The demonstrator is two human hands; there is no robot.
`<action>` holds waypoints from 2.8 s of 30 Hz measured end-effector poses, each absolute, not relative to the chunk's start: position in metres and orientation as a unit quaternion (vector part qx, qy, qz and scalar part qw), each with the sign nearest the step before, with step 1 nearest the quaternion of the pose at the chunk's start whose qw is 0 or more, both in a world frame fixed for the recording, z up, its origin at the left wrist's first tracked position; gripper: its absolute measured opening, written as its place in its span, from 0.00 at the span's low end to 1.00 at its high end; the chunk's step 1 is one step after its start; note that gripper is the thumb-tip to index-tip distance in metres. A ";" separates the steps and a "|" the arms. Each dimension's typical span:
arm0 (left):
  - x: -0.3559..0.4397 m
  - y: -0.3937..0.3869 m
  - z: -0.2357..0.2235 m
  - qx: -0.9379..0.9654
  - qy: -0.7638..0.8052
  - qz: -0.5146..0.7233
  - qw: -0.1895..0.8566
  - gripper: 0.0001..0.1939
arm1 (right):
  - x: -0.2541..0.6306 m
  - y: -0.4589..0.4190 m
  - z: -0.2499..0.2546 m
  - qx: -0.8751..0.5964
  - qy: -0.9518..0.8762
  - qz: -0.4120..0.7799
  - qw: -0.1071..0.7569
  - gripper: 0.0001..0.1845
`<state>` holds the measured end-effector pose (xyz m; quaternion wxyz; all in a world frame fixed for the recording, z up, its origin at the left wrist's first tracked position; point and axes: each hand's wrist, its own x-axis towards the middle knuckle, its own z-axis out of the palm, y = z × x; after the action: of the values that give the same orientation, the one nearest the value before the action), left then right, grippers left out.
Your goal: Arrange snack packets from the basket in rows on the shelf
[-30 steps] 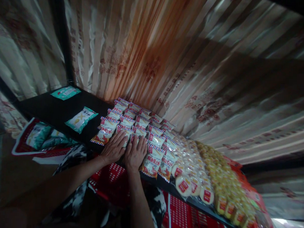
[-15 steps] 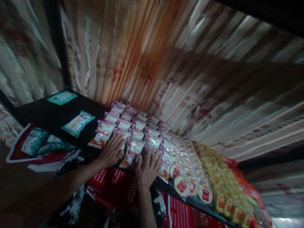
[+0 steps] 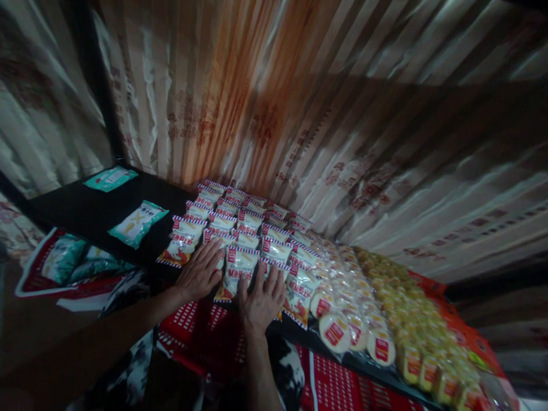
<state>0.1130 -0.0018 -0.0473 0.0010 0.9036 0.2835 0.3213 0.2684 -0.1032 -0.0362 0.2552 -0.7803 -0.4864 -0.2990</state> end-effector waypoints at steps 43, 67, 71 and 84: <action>0.066 0.038 -0.041 0.842 0.383 0.379 -0.026 0.28 | 0.267 -0.098 -0.043 -0.768 -0.474 -0.345 0.256 0.24; 0.063 0.036 -0.041 0.856 0.378 0.352 -0.007 0.25 | 0.271 -0.098 -0.049 -0.768 -0.498 -0.348 0.202 0.26; 0.063 0.036 -0.042 0.855 0.376 0.358 -0.004 0.25 | 0.270 -0.099 -0.048 -0.774 -0.495 -0.343 0.195 0.26; 0.060 0.036 -0.042 0.854 0.374 0.360 -0.027 0.26 | 0.256 -0.107 -0.035 -0.780 -0.497 -0.324 0.200 0.30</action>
<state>0.0601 0.0363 -0.0422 -0.0272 0.8545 0.3739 0.3597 0.2556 -0.1067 -0.0355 0.2002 -0.7796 -0.4972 -0.3238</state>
